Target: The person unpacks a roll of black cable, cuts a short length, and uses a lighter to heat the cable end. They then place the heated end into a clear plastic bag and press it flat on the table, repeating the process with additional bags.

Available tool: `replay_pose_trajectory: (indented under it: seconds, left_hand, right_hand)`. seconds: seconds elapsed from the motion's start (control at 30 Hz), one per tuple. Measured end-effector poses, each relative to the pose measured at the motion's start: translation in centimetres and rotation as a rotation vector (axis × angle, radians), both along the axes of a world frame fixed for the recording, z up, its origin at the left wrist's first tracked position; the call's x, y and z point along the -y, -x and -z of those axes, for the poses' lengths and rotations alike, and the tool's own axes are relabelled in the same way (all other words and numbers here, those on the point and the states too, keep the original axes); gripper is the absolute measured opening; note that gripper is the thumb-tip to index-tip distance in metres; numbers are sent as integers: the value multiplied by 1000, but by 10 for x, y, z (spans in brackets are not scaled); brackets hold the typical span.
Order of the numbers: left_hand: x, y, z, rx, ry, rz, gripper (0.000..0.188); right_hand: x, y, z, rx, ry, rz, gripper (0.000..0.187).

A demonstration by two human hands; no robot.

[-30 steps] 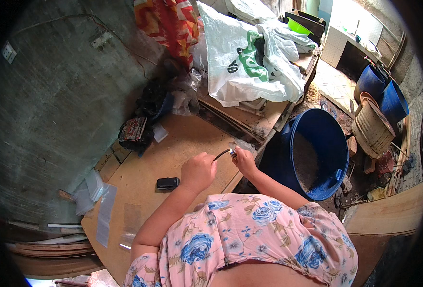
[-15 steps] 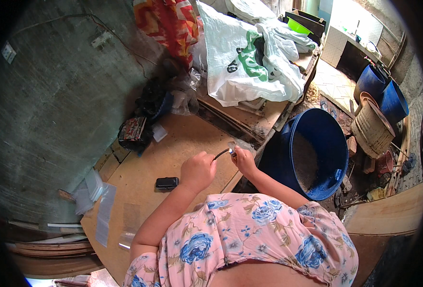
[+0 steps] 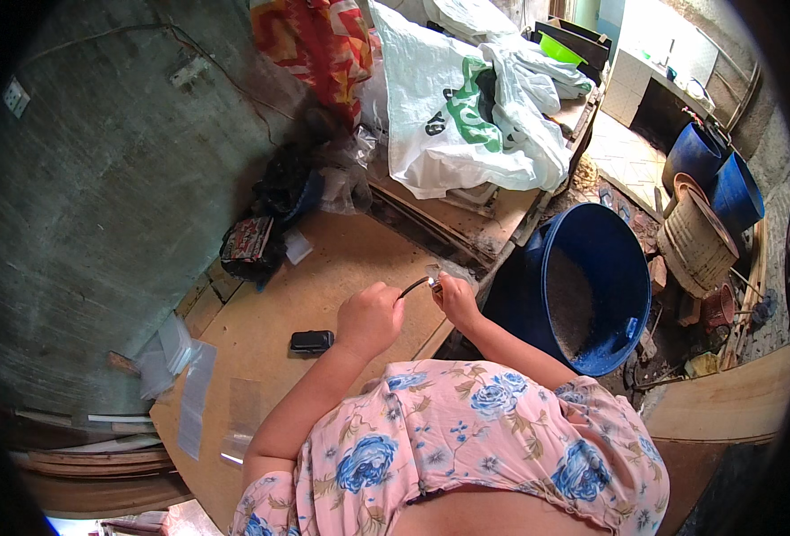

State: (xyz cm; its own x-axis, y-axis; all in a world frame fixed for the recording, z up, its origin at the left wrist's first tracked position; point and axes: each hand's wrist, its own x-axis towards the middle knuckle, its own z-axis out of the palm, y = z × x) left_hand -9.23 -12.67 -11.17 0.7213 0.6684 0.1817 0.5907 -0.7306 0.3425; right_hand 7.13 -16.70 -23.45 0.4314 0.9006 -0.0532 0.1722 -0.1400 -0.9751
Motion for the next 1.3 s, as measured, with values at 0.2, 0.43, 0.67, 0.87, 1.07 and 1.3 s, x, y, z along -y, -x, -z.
replay_pose_trajectory:
  seconds: [0.2, 0.43, 0.67, 0.87, 1.07, 1.3]
  left_hand:
    - [0, 0, -1, 18, 2, 3, 11]
    - [-4, -3, 6, 22, 29, -9, 11]
    - [-18, -11, 70, 198, 39, -27, 15]
    - [-30, -44, 148, 80, 41, 7, 18]
    - [-42, -77, 184, -4, 69, 74, 20]
    - [-55, -95, 200, 30, 236, 132, 23]
  right_hand:
    - [-1, -2, 2, -101, 14, -12, 52]
    - [-6, -6, 11, -285, 30, 3, 57]
    - [-8, -60, 27, -484, 1, 226, 55]
    - [-20, -138, 56, 451, -37, 292, 35]
    - [-55, -182, 73, 690, 115, 220, 22]
    - [-85, -191, 85, 906, 63, 115, 28]
